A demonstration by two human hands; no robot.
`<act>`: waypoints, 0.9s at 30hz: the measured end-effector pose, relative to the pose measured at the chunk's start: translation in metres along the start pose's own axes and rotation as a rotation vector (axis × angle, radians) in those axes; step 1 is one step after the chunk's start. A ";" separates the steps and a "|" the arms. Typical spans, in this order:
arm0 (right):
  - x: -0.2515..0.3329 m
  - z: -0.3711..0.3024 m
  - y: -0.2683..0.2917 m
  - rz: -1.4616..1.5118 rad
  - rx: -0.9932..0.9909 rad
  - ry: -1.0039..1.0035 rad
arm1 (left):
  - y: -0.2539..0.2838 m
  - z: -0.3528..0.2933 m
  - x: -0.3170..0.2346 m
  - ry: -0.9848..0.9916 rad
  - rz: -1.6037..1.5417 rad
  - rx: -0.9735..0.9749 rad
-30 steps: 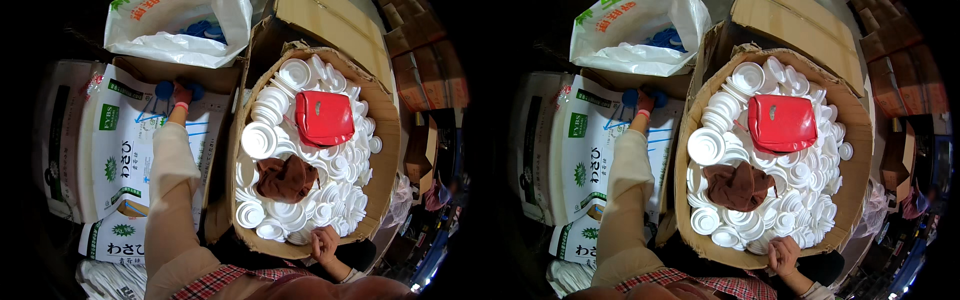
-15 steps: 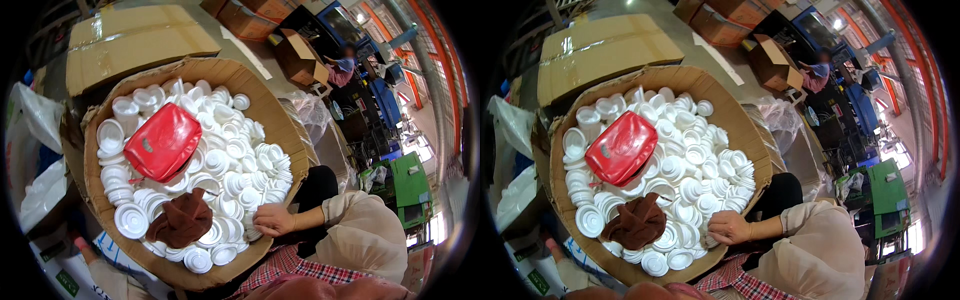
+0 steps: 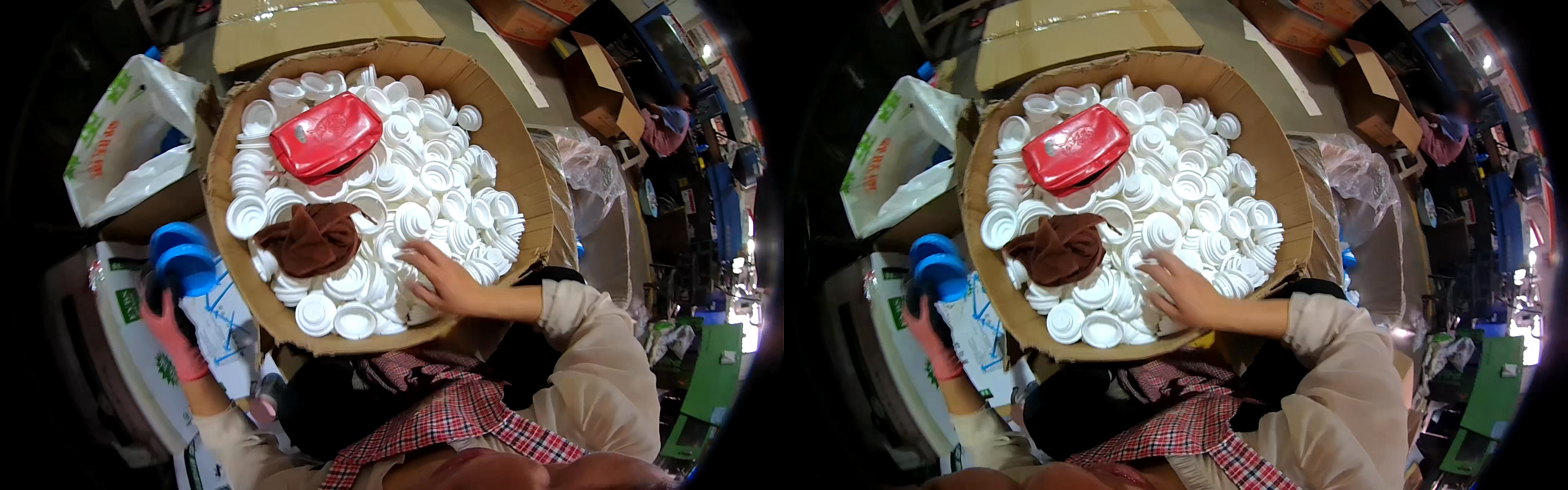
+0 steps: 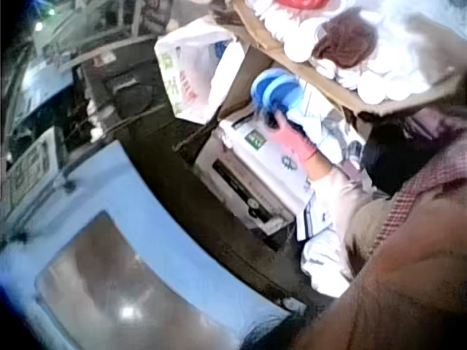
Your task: The person repeatedly picks white plastic bowls and blue lids from a cardboard box, wipes the rim of each bowl with a brown cloth, and screws the lid onto the bowl. The assembled units are placed into a nearby bin. The process is repeated continuously throughout the clip.
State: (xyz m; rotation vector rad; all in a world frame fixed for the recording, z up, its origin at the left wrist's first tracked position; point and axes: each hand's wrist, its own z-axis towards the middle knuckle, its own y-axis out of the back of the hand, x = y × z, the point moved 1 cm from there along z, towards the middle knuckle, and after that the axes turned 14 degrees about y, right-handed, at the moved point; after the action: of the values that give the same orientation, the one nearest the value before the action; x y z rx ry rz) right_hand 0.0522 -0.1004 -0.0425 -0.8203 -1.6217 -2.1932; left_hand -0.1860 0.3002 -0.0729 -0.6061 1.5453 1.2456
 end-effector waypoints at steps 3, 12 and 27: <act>0.004 0.051 -0.004 0.047 -0.006 0.065 | -0.032 -0.033 -0.021 -0.089 0.178 0.137; -0.031 0.128 -0.055 0.065 -0.315 -0.053 | -0.099 -0.062 -0.060 -0.189 0.290 0.278; 0.018 0.006 0.080 0.308 -0.685 0.235 | -0.233 -0.172 -0.209 -0.369 -0.460 0.581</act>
State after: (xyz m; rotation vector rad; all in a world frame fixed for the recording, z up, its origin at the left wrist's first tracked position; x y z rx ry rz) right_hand 0.0829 -0.1188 0.0321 -0.8556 -0.5719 -2.4971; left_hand 0.0193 0.0206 0.0141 -0.2983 1.2720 0.4856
